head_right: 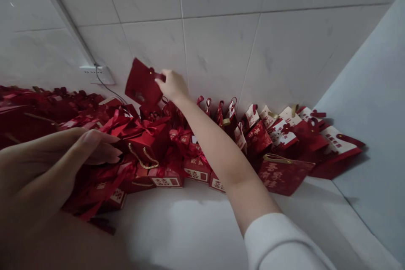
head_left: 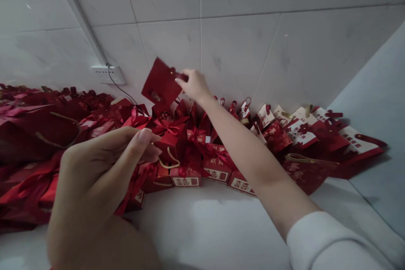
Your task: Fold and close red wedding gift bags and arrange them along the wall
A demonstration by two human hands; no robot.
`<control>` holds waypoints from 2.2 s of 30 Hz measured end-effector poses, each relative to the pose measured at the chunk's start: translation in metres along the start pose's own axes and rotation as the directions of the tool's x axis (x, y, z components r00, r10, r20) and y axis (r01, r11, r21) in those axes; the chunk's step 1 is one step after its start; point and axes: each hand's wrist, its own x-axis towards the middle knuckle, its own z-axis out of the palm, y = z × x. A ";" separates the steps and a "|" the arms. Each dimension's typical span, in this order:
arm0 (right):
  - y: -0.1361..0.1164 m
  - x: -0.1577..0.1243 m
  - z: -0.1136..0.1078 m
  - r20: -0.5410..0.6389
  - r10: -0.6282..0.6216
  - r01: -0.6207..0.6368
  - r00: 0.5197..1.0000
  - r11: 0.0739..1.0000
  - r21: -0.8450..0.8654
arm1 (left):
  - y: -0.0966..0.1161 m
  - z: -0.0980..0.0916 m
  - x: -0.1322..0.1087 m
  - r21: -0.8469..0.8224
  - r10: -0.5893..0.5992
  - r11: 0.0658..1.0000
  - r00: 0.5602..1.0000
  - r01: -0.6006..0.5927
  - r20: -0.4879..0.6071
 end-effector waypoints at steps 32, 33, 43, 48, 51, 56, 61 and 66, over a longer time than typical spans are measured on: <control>0.019 -0.310 -0.234 0.454 0.293 -0.350 0.842 0.936 0.046 | 0.037 0.068 0.001 -0.434 -0.022 0.791 0.729 0.431 0.684; 0.019 -0.309 -0.232 0.428 0.309 -0.361 0.849 0.931 0.044 | 0.034 0.067 0.003 -0.374 -0.007 0.830 0.677 0.415 0.736; 0.029 -0.316 -0.227 0.276 0.266 -0.256 0.923 0.964 -0.075 | 0.020 0.066 0.010 0.025 -0.029 1.000 0.441 0.015 0.897; 0.023 -0.310 -0.221 0.284 0.253 -0.241 0.925 0.967 -0.075 | 0.017 0.074 0.012 -0.037 0.009 0.997 0.396 0.063 0.918; 0.015 -0.303 -0.215 0.344 0.245 -0.247 0.906 0.968 -0.040 | 0.018 0.074 0.015 -0.145 0.069 0.972 0.369 0.183 0.927; 0.010 -0.300 -0.210 0.388 0.214 -0.219 0.897 0.975 -0.032 | 0.024 0.066 0.014 -0.201 0.087 0.933 0.353 0.300 0.932; 0.012 -0.300 -0.209 0.384 0.236 -0.249 0.893 0.968 -0.017 | 0.023 0.063 0.014 -0.220 0.086 0.912 0.365 0.346 0.927; 0.010 -0.301 -0.212 0.414 0.218 -0.267 0.884 0.962 0.063 | 0.022 0.069 0.010 -0.352 0.198 0.852 0.384 0.388 0.902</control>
